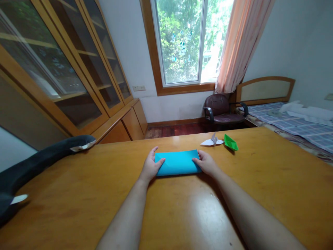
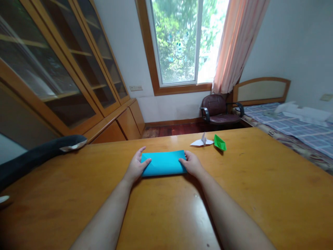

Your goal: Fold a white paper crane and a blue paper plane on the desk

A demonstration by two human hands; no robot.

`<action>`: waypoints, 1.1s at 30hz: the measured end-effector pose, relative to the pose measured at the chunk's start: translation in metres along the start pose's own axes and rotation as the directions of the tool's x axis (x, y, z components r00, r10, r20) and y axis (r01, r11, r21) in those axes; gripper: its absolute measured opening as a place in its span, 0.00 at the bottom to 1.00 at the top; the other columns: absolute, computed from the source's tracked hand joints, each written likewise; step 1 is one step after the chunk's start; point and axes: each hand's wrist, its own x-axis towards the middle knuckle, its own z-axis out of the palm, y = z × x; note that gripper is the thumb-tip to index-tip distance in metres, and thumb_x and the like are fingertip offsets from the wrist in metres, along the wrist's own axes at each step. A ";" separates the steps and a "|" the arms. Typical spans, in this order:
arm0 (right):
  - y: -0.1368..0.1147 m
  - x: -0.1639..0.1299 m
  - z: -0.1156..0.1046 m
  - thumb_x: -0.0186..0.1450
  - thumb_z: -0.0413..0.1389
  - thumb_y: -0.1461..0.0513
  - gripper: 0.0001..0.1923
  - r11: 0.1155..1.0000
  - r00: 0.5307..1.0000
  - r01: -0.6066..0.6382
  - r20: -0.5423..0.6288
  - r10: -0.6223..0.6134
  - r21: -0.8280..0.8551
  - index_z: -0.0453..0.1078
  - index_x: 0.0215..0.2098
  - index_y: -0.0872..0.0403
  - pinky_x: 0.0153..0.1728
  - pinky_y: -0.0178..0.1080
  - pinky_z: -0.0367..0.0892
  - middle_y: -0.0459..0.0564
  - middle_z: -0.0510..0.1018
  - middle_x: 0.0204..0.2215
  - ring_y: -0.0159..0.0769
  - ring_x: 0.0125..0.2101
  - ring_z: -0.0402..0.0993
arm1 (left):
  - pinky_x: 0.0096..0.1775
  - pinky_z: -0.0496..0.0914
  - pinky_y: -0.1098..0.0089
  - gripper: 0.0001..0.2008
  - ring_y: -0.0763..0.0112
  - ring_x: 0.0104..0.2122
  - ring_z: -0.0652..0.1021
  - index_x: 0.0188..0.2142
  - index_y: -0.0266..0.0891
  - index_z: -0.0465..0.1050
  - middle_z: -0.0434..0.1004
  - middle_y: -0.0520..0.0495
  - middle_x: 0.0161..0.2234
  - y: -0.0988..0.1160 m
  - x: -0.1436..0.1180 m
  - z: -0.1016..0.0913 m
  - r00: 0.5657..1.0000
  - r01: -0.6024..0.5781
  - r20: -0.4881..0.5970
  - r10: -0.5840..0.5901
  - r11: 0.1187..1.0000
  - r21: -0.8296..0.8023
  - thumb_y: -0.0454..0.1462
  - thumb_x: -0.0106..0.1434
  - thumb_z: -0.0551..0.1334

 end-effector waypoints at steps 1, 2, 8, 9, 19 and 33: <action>0.001 0.000 0.000 0.58 0.55 0.58 0.13 0.999 1.000 -0.003 -0.009 0.003 -0.040 0.70 0.40 0.54 0.35 0.39 0.70 0.49 0.79 0.33 0.39 0.32 0.74 | 0.35 0.72 0.68 0.42 0.70 0.29 0.75 0.64 0.35 0.49 0.76 0.50 0.31 -0.001 0.000 0.001 0.999 0.034 0.025 -0.033 0.997 -0.063 0.43 0.56 0.65; 0.001 0.000 -0.001 0.58 0.55 0.58 0.12 0.997 1.000 -0.006 -0.018 0.005 -0.077 0.70 0.40 0.54 0.34 0.38 0.69 0.49 0.78 0.32 0.38 0.32 0.74 | 0.32 0.72 0.69 0.44 0.71 0.26 0.75 0.65 0.35 0.45 0.75 0.52 0.28 -0.002 0.000 0.002 0.997 0.065 0.045 -0.060 0.992 -0.109 0.43 0.56 0.66; 0.000 0.000 -0.001 0.58 0.54 0.59 0.12 0.991 0.999 0.006 -0.044 -0.012 -0.133 0.70 0.39 0.55 0.33 0.38 0.68 0.49 0.78 0.31 0.38 0.31 0.73 | 0.28 0.70 0.73 0.45 0.74 0.24 0.74 0.66 0.37 0.44 0.74 0.55 0.25 -0.006 0.000 0.003 0.995 0.093 0.052 -0.087 0.987 -0.129 0.41 0.56 0.67; 0.001 0.000 -0.001 0.58 0.54 0.59 0.12 0.992 0.999 0.008 -0.043 -0.013 -0.126 0.70 0.39 0.55 0.33 0.37 0.68 0.49 0.78 0.31 0.38 0.31 0.73 | 0.28 0.70 0.74 0.45 0.74 0.24 0.74 0.66 0.37 0.44 0.74 0.55 0.26 -0.007 0.000 0.003 0.995 0.092 0.053 -0.086 0.987 -0.132 0.41 0.56 0.67; 0.002 0.001 0.000 0.57 0.56 0.59 0.11 0.995 0.997 0.000 -0.074 -0.008 -0.103 0.71 0.38 0.54 0.32 0.37 0.68 0.47 0.78 0.30 0.38 0.30 0.73 | 0.27 0.70 0.74 0.47 0.73 0.23 0.74 0.67 0.37 0.45 0.76 0.54 0.26 -0.004 -0.001 0.003 0.995 0.096 0.033 -0.091 0.981 -0.171 0.40 0.54 0.69; -0.003 -0.004 -0.001 0.56 0.59 0.53 0.30 0.990 0.991 -0.016 -0.129 0.034 0.138 0.63 0.54 0.55 0.29 0.37 0.67 0.46 0.75 0.30 0.36 0.29 0.71 | 0.27 0.71 0.73 0.49 0.72 0.23 0.76 0.67 0.36 0.43 0.78 0.52 0.26 -0.006 0.001 0.003 0.995 0.091 0.045 -0.083 0.971 -0.219 0.41 0.53 0.69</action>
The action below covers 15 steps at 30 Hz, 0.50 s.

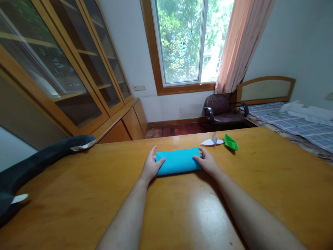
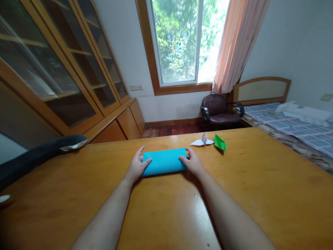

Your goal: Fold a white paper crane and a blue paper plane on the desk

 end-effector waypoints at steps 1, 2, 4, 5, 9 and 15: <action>-0.001 -0.001 0.000 0.56 0.59 0.53 0.34 1.000 0.999 0.012 -0.036 -0.012 -0.002 0.60 0.58 0.56 0.28 0.36 0.66 0.44 0.74 0.28 0.35 0.28 0.70 | 0.27 0.71 0.73 0.49 0.72 0.23 0.75 0.67 0.37 0.43 0.77 0.53 0.26 0.000 0.000 0.000 1.000 0.001 -0.002 -0.001 1.000 0.000 0.41 0.53 0.69; -0.002 -0.002 0.000 0.56 0.59 0.53 0.38 0.999 0.997 0.032 -0.074 -0.033 -0.016 0.56 0.61 0.56 0.27 0.36 0.65 0.42 0.72 0.26 0.34 0.27 0.68 | 0.26 0.70 0.74 0.49 0.72 0.23 0.75 0.67 0.37 0.43 0.77 0.53 0.26 0.000 0.000 0.000 1.000 0.001 -0.004 -0.001 1.000 0.004 0.41 0.53 0.69; -0.003 -0.004 0.000 0.57 0.59 0.53 0.41 0.996 0.989 0.077 -0.123 -0.083 -0.050 0.52 0.65 0.56 0.27 0.36 0.64 0.40 0.69 0.24 0.33 0.25 0.66 | 0.25 0.69 0.74 0.48 0.73 0.22 0.74 0.67 0.37 0.44 0.76 0.54 0.25 -0.001 0.000 0.000 1.000 0.001 -0.010 -0.001 1.000 0.017 0.41 0.53 0.69; -0.003 -0.004 0.000 0.57 0.59 0.53 0.41 0.994 0.987 0.093 -0.128 -0.101 -0.061 0.51 0.65 0.55 0.28 0.36 0.65 0.40 0.69 0.24 0.33 0.25 0.66 | 0.25 0.69 0.75 0.48 0.73 0.22 0.74 0.67 0.37 0.45 0.76 0.54 0.24 -0.002 0.001 -0.001 1.000 0.000 -0.013 0.000 1.000 0.027 0.41 0.53 0.69; 0.003 -0.003 0.001 0.58 0.58 0.54 0.34 0.985 0.984 0.134 -0.102 -0.145 -0.108 0.61 0.61 0.53 0.41 0.42 0.69 0.48 0.78 0.34 0.39 0.36 0.74 | 0.25 0.69 0.75 0.46 0.73 0.22 0.74 0.67 0.37 0.45 0.75 0.54 0.24 -0.007 0.002 -0.002 1.000 -0.007 -0.025 0.009 0.996 0.093 0.41 0.55 0.68; 0.012 -0.001 0.007 0.56 0.58 0.53 0.19 0.978 0.987 0.139 -0.054 -0.149 -0.156 0.77 0.43 0.51 0.52 0.50 0.66 0.53 0.79 0.45 0.46 0.46 0.74 | 0.28 0.70 0.73 0.44 0.70 0.25 0.76 0.66 0.36 0.51 0.77 0.52 0.25 -0.010 0.004 -0.002 0.995 0.011 -0.100 0.007 0.984 0.178 0.39 0.53 0.70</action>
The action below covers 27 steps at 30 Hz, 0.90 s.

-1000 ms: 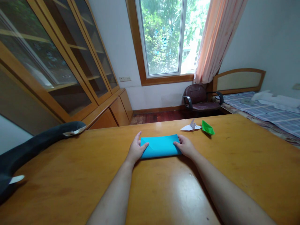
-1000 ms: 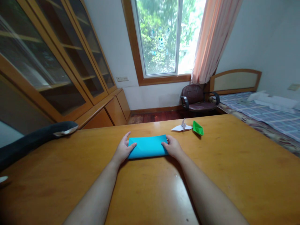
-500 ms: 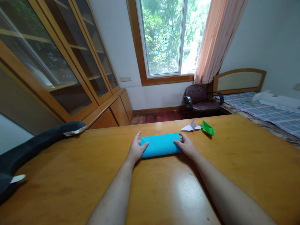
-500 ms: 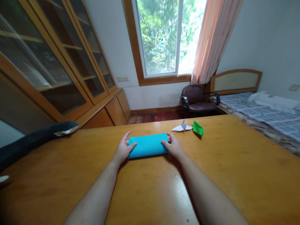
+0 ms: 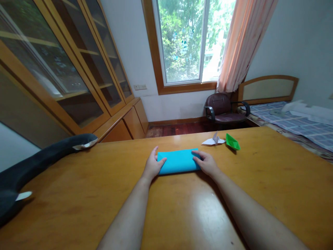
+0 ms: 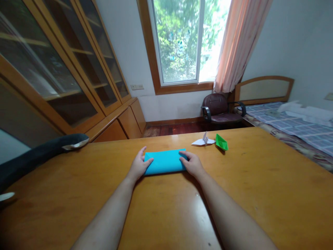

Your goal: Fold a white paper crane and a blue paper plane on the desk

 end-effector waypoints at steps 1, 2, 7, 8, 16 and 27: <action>-0.001 0.000 0.000 0.56 0.59 0.54 0.20 1.000 1.000 -0.012 0.000 0.012 0.016 0.76 0.45 0.51 0.50 0.49 0.67 0.53 0.80 0.43 0.45 0.44 0.74 | 0.28 0.70 0.72 0.45 0.70 0.25 0.76 0.65 0.36 0.51 0.77 0.51 0.25 0.000 0.000 0.000 1.000 0.009 -0.011 -0.009 1.000 -0.002 0.39 0.53 0.70; -0.002 0.000 0.000 0.56 0.59 0.53 0.23 0.998 1.000 -0.026 -0.001 0.026 0.049 0.74 0.48 0.52 0.47 0.47 0.69 0.52 0.80 0.40 0.44 0.41 0.75 | 0.28 0.71 0.72 0.45 0.69 0.25 0.76 0.65 0.35 0.51 0.77 0.51 0.26 0.001 0.001 0.000 1.000 0.019 -0.021 -0.019 1.000 -0.017 0.38 0.53 0.70; -0.009 -0.002 -0.003 0.56 0.61 0.55 0.44 0.960 0.995 -0.079 0.074 0.061 0.269 0.51 0.66 0.55 0.33 0.39 0.70 0.42 0.75 0.26 0.33 0.27 0.72 | 0.32 0.73 0.68 0.46 0.67 0.28 0.78 0.66 0.35 0.48 0.80 0.46 0.33 0.006 0.002 0.000 0.997 0.017 -0.074 -0.038 0.963 -0.270 0.41 0.54 0.70; -0.010 -0.002 -0.003 0.55 0.62 0.56 0.45 0.954 0.993 -0.087 0.099 0.061 0.287 0.50 0.66 0.55 0.35 0.39 0.71 0.42 0.76 0.27 0.33 0.28 0.73 | 0.33 0.73 0.68 0.45 0.67 0.30 0.78 0.66 0.36 0.48 0.79 0.45 0.35 0.007 0.002 0.000 0.995 -0.012 -0.101 -0.023 0.945 -0.327 0.41 0.54 0.69; -0.023 -0.003 -0.004 0.53 0.62 0.60 0.16 0.979 0.983 -0.046 0.185 0.008 0.200 0.75 0.40 0.55 0.46 0.47 0.69 0.52 0.81 0.39 0.44 0.40 0.76 | 0.43 0.72 0.68 0.34 0.68 0.39 0.78 0.59 0.46 0.60 0.78 0.46 0.44 0.022 0.007 -0.008 0.943 -0.225 -0.334 0.016 0.768 -0.600 0.42 0.55 0.69; -0.036 -0.009 -0.002 0.50 0.67 0.53 0.21 0.800 0.910 -0.307 0.405 0.088 0.515 0.74 0.39 0.54 0.37 0.39 0.70 0.52 0.80 0.35 0.38 0.36 0.76 | 0.46 0.73 0.61 0.09 0.66 0.44 0.78 0.43 0.42 0.69 0.78 0.46 0.44 0.029 0.006 0.009 0.840 -0.144 -0.434 -0.325 0.638 -0.756 0.34 0.62 0.61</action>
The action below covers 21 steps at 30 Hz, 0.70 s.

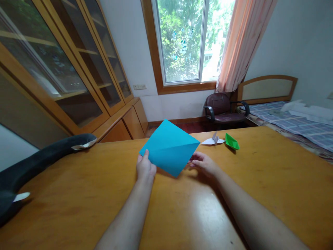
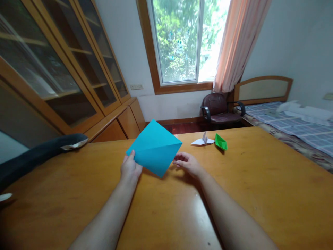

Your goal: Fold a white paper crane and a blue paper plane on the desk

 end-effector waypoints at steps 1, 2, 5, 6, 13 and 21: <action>0.000 -0.001 0.002 0.50 0.67 0.54 0.23 1.000 0.999 -0.023 0.049 0.022 0.014 0.73 0.41 0.53 0.36 0.39 0.70 0.52 0.79 0.38 0.39 0.38 0.76 | 0.46 0.73 0.61 0.09 0.66 0.44 0.78 0.43 0.42 0.69 0.78 0.46 0.44 -0.002 -0.003 0.001 1.000 0.005 -0.030 -0.005 1.000 0.010 0.34 0.62 0.60; 0.000 -0.002 0.005 0.50 0.67 0.54 0.25 0.999 0.995 -0.039 0.093 0.037 0.023 0.72 0.44 0.53 0.37 0.38 0.69 0.53 0.79 0.40 0.39 0.39 0.75 | 0.45 0.74 0.61 0.09 0.66 0.43 0.78 0.43 0.42 0.68 0.78 0.46 0.44 -0.004 -0.005 0.002 0.998 0.011 -0.056 -0.009 1.000 0.023 0.34 0.63 0.60; 0.003 -0.001 0.014 0.51 0.67 0.55 0.27 0.999 0.994 -0.039 0.108 0.035 0.033 0.69 0.47 0.52 0.36 0.38 0.70 0.52 0.78 0.42 0.37 0.38 0.75 | 0.44 0.74 0.60 0.09 0.64 0.43 0.79 0.44 0.42 0.68 0.78 0.46 0.44 -0.012 -0.010 0.002 0.997 0.027 -0.081 -0.020 0.996 0.088 0.35 0.63 0.60; 0.005 0.000 0.017 0.51 0.66 0.55 0.26 0.999 0.998 -0.029 0.054 0.028 0.029 0.69 0.46 0.52 0.35 0.37 0.70 0.51 0.79 0.40 0.37 0.36 0.75 | 0.44 0.74 0.60 0.09 0.64 0.43 0.79 0.44 0.43 0.69 0.78 0.46 0.43 -0.016 -0.011 0.002 0.998 0.028 -0.067 -0.021 0.993 0.113 0.36 0.63 0.61; 0.014 0.012 0.012 0.53 0.59 0.61 0.16 0.998 0.932 -0.033 -0.361 0.011 -0.055 0.68 0.41 0.53 0.40 0.44 0.73 0.53 0.81 0.41 0.44 0.40 0.77 | 0.43 0.73 0.65 0.19 0.68 0.37 0.79 0.49 0.38 0.67 0.78 0.45 0.38 -0.036 -0.019 0.000 0.992 0.018 0.117 -0.040 0.982 0.186 0.34 0.58 0.65; 0.010 0.014 -0.017 0.52 0.55 0.68 0.17 0.990 0.920 -0.140 -0.373 0.122 -0.023 0.70 0.41 0.54 0.39 0.45 0.75 0.52 0.82 0.39 0.44 0.37 0.79 | 0.48 0.71 0.67 0.46 0.59 0.49 0.75 0.59 0.42 0.64 0.70 0.39 0.55 0.011 -0.001 -0.024 0.686 -0.172 0.676 -0.267 0.844 0.508 0.30 0.40 0.75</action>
